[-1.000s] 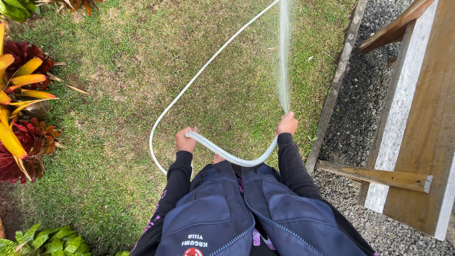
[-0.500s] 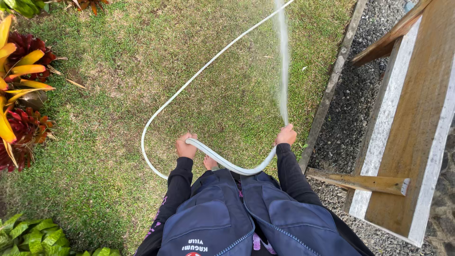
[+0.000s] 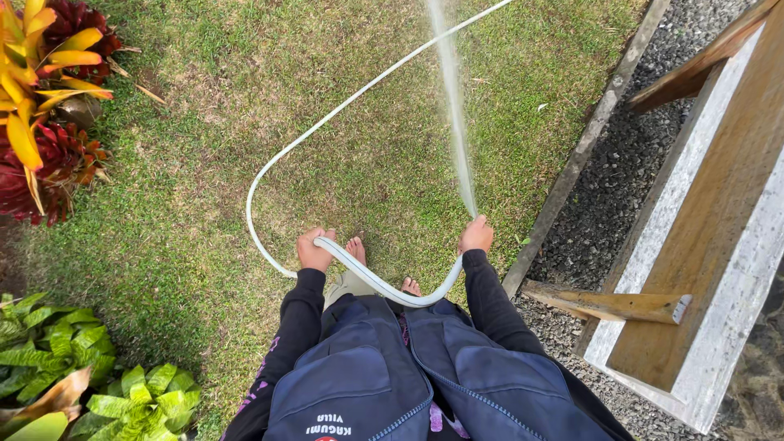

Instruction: The person waters various outdoor plants using a hose, moving the water stream across different tropical plants and the lawn.

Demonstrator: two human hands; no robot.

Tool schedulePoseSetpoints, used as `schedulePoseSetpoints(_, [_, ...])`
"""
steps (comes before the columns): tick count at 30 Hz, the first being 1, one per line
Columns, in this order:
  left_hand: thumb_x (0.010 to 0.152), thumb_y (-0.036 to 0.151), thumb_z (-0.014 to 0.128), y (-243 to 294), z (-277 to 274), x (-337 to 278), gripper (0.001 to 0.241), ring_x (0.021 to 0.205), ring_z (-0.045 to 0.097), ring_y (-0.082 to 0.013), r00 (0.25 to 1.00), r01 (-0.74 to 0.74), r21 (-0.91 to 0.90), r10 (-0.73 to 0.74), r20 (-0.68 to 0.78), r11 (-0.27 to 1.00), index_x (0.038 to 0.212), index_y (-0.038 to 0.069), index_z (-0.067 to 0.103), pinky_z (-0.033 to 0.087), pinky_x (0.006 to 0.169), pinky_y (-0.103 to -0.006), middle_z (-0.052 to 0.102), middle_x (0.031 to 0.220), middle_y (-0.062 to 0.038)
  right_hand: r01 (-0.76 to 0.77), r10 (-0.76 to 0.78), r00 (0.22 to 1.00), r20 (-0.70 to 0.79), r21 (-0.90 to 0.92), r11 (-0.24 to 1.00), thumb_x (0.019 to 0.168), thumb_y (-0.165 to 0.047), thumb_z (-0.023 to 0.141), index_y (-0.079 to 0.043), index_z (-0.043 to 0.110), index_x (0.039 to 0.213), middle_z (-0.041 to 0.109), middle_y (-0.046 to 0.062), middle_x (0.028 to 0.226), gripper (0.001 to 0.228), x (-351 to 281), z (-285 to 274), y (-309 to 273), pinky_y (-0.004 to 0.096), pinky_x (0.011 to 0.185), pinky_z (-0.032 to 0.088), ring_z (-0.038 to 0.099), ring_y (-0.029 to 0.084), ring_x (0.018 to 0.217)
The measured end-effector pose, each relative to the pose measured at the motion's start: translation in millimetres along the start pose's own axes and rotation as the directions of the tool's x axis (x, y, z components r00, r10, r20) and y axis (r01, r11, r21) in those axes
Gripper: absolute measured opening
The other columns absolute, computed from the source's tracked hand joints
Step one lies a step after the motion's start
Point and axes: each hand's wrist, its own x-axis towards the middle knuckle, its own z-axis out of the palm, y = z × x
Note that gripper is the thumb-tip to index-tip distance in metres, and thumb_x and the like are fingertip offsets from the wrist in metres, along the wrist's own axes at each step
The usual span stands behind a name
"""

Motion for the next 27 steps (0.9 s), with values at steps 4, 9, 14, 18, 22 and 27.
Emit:
schedulePoseSetpoints(4, [0.086, 0.012, 0.074, 0, -14, -23, 0.040, 0.054, 0.036, -0.0110, 1.000, 0.000, 0.003, 0.000, 0.005, 1.000, 0.060, 0.003, 0.044, 0.033, 0.050, -0.0341, 0.040, 0.054, -0.004, -0.058, 0.068, 0.984, -0.167, 0.064, 0.996, 0.099, -0.041, 0.039, 0.000, 0.054, 0.070, 0.047, 0.010, 0.047, 0.053, -5, -8, 3, 0.044, 0.032, 0.040, 0.048, 0.025, 0.033])
schedulePoseSetpoints(9, [0.084, 0.013, 0.074, -3, -25, -15, 0.037, 0.055, 0.040, -0.0093, 0.999, -0.031, -0.006, 0.031, -0.042, 0.999, 0.060, 0.004, 0.048, 0.037, 0.051, -0.0327, 0.045, 0.055, -0.001, -0.094, 0.092, 0.975, -0.203, -0.002, 0.996, 0.096, -0.041, 0.041, -0.001, 0.057, 0.070, 0.051, 0.009, 0.047, 0.050, -8, 6, -10, 0.045, 0.032, 0.043, 0.051, 0.025, 0.033])
schedulePoseSetpoints(14, [0.086, 0.014, 0.072, -3, -41, 3, 0.037, 0.055, 0.040, -0.0090, 1.000, 0.004, -0.027, -0.004, 0.006, 1.000, 0.060, 0.004, 0.048, 0.037, 0.051, -0.0332, 0.044, 0.054, -0.002, -0.004, 0.013, 0.997, 0.077, -0.114, 0.993, 0.101, -0.046, 0.038, 0.000, 0.056, 0.070, 0.047, 0.010, 0.048, 0.059, -24, 37, 5, 0.045, 0.034, 0.041, 0.048, 0.026, 0.034])
schedulePoseSetpoints(18, [0.088, 0.015, 0.074, -11, -53, 22, 0.040, 0.058, 0.036, -0.0101, 0.999, -0.034, -0.029, 0.033, -0.010, 0.999, 0.062, 0.002, 0.046, 0.035, 0.052, -0.0335, 0.039, 0.056, -0.003, -0.003, 0.022, 0.997, 0.079, -0.233, 0.973, 0.101, -0.050, 0.037, 0.002, 0.055, 0.066, 0.049, 0.013, 0.048, 0.065, -34, 62, 4, 0.046, 0.035, 0.044, 0.051, 0.028, 0.034])
schedulePoseSetpoints(22, [0.087, 0.015, 0.075, -25, -68, 30, 0.036, 0.058, 0.040, -0.0078, 1.000, -0.003, -0.083, 0.002, -0.007, 0.997, 0.063, 0.004, 0.051, 0.036, 0.051, -0.0319, 0.045, 0.057, 0.001, -0.155, 0.149, 0.987, -0.054, -0.140, 0.978, 0.101, -0.048, 0.036, 0.000, 0.058, 0.072, 0.049, 0.014, 0.052, 0.059, -39, 70, 1, 0.049, 0.037, 0.045, 0.051, 0.030, 0.037])
schedulePoseSetpoints(27, [0.090, 0.012, 0.071, -46, -85, 39, 0.033, 0.070, 0.060, -0.0020, 0.997, -0.073, -0.179, 0.076, 0.012, 0.981, 0.064, 0.007, 0.052, 0.046, 0.056, -0.0289, 0.051, 0.060, 0.004, -0.167, 0.133, 0.978, -0.164, -0.217, 0.962, 0.103, -0.048, 0.037, 0.011, 0.061, 0.076, 0.056, 0.018, 0.055, 0.069, -45, 80, 0, 0.051, 0.039, 0.049, 0.059, 0.034, 0.041])
